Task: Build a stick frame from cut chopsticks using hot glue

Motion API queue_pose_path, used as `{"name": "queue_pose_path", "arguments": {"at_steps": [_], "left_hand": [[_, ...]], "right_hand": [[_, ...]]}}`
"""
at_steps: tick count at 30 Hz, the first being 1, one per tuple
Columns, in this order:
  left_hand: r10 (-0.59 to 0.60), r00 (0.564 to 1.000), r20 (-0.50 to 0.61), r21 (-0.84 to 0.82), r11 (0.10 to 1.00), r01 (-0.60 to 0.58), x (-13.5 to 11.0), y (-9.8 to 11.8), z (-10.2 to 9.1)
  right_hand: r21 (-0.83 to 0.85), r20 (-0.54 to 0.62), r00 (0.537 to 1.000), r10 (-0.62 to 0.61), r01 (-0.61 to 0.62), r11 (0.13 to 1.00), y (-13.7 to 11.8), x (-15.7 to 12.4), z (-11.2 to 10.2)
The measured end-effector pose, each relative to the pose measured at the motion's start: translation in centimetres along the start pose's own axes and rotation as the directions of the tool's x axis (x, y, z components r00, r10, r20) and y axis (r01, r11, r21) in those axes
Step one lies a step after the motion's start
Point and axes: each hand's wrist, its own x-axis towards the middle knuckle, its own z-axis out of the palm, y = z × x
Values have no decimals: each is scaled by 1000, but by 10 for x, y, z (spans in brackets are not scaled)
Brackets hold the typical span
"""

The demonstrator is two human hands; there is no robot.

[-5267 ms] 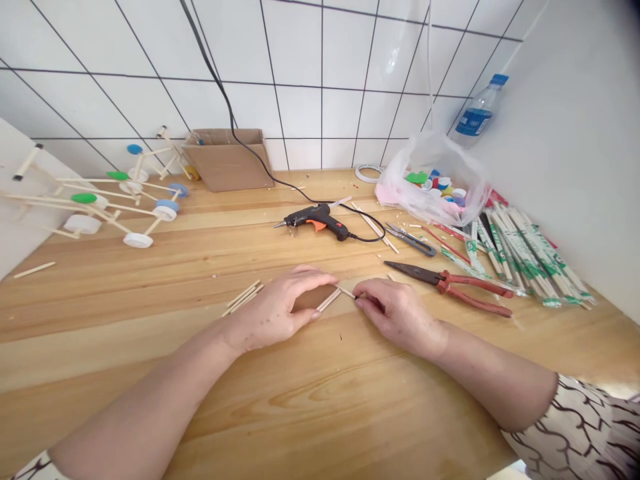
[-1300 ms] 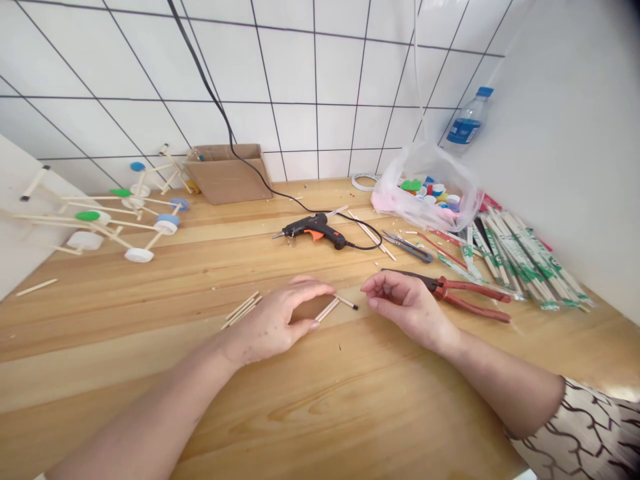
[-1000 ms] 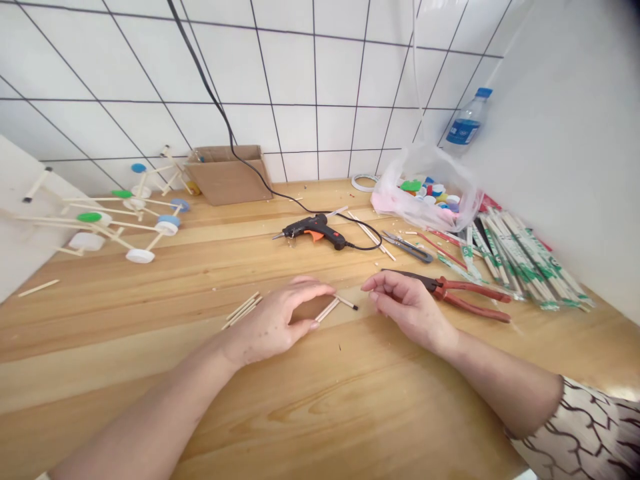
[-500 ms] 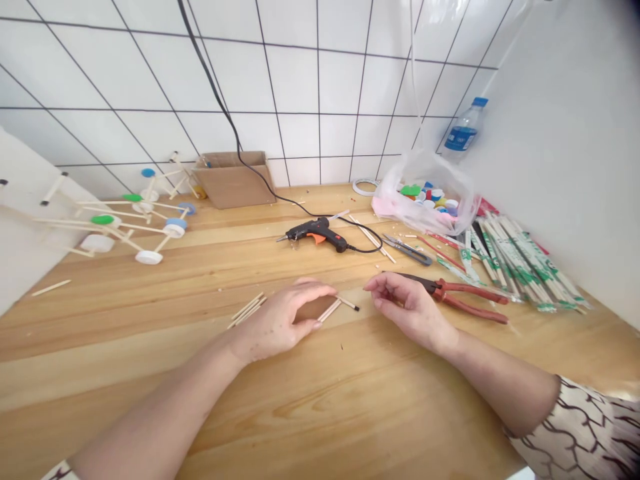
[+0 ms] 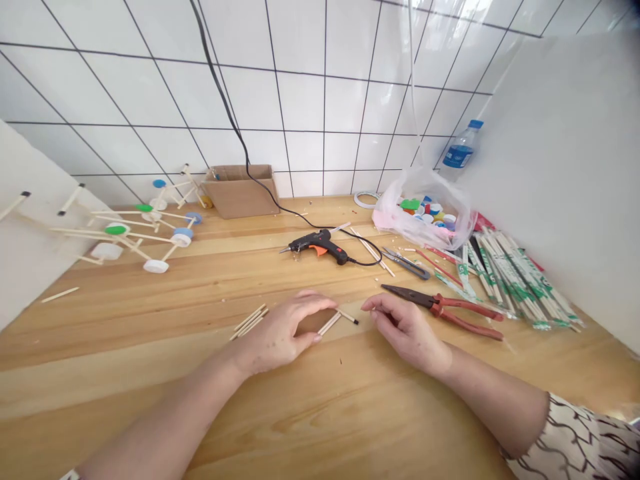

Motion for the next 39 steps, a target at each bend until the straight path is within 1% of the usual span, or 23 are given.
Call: {"name": "queue_pose_path", "arguments": {"at_steps": [8,14,17,20,27,32,37,39], "left_hand": [[-16,1000,-6,-2,1000,16,-1,2,0],[-14,1000,0,-3,1000,14,-1,1,1],[-11,1000,5,-3,1000,11,-1,1,1],[-13,1000,0,-11,1000,13,-1,2,0],[-9,1000,-14,-36,999,9,-2,1,2],[-28,1000,-9,-58,998,28,-2,1,2],[-23,1000,-4,-62,998,23,-1,1,2],[-21,1000,-10,-62,998,20,-1,0,2]], "right_hand": [[-124,49,994,-99,105,987,-6,-4,3],[-119,19,977,-212,213,970,-10,-5,3],[-108,7,971,-237,236,966,-10,-4,3],[-102,-5,975,-220,218,971,-10,-3,4],[-68,-27,993,-119,117,991,-8,-1,6],[-96,-34,994,-103,99,990,-5,0,7],[-110,10,998,-63,64,992,-4,0,8],[-109,33,997,-64,68,992,-4,-1,8]]}}
